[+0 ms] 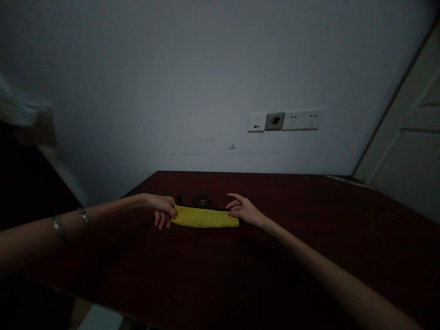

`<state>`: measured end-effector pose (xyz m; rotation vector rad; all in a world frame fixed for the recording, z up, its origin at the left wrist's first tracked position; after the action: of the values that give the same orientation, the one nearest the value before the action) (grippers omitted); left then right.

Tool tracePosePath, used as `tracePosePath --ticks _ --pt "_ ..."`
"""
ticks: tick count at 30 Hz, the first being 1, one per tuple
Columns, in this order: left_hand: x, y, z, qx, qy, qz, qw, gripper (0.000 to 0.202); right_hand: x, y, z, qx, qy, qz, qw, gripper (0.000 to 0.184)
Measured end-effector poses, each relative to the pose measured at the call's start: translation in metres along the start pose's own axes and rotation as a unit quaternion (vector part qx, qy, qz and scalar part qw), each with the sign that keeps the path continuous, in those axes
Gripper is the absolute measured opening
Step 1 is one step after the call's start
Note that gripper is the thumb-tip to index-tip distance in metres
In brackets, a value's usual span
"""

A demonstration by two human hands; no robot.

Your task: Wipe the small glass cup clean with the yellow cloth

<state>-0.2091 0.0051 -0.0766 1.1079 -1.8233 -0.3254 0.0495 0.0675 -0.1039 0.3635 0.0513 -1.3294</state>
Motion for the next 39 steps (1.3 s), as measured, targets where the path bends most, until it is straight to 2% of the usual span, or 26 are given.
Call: tracePosePath --ticks 2,4,8,13,17,21,26,30,34,39 --pt "-0.003 -0.004 0.019 -0.018 0.044 0.016 0.999 0.015 0.002 -0.012 0.001 0.027 0.018 0.006 0.999 0.066" --pt "-0.008 -0.005 0.029 -0.023 0.067 0.006 0.997 0.015 0.002 -0.019 0.002 0.061 0.039 0.005 0.997 0.062" --pt "-0.019 0.002 0.034 -0.046 0.078 -0.049 0.995 0.017 0.001 -0.024 0.005 0.128 0.084 -0.006 0.988 0.056" --pt "-0.029 0.002 0.036 -0.105 0.084 -0.073 0.988 0.018 0.003 -0.028 0.010 0.185 0.124 -0.007 0.975 0.058" --pt "-0.029 0.006 0.030 -0.133 0.051 -0.125 0.982 0.020 0.006 -0.032 0.014 0.207 0.125 -0.004 0.970 0.058" --pt "-0.025 0.014 0.018 -0.138 -0.012 -0.189 0.972 0.024 0.006 -0.034 0.015 0.216 0.102 0.000 0.971 0.059" --pt "-0.016 0.019 0.013 -0.116 -0.076 -0.218 0.966 0.033 0.004 -0.027 0.024 0.213 0.095 0.002 0.972 0.060" --pt "-0.012 0.032 0.009 -0.112 -0.121 -0.281 0.945 0.040 -0.003 -0.020 0.039 0.220 0.113 -0.007 0.969 0.058" --pt "-0.019 0.043 0.006 -0.117 -0.134 -0.365 0.914 0.035 -0.014 -0.014 0.048 0.255 0.134 -0.029 0.957 0.057" --pt "-0.034 0.045 0.008 -0.100 -0.121 -0.406 0.900 0.039 -0.024 -0.014 0.051 0.304 0.153 -0.051 0.939 0.057"
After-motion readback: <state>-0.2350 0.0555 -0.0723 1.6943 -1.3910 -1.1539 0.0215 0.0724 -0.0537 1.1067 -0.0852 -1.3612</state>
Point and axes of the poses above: each hand's wrist, its own x-axis away from the middle knuckle, its own y-axis out of the back of the hand, z = x × y, the point moved 8 cm from there along -x, towards the middle knuckle, and after that the axes turned 15 degrees about -z, right-handed, at the moved point
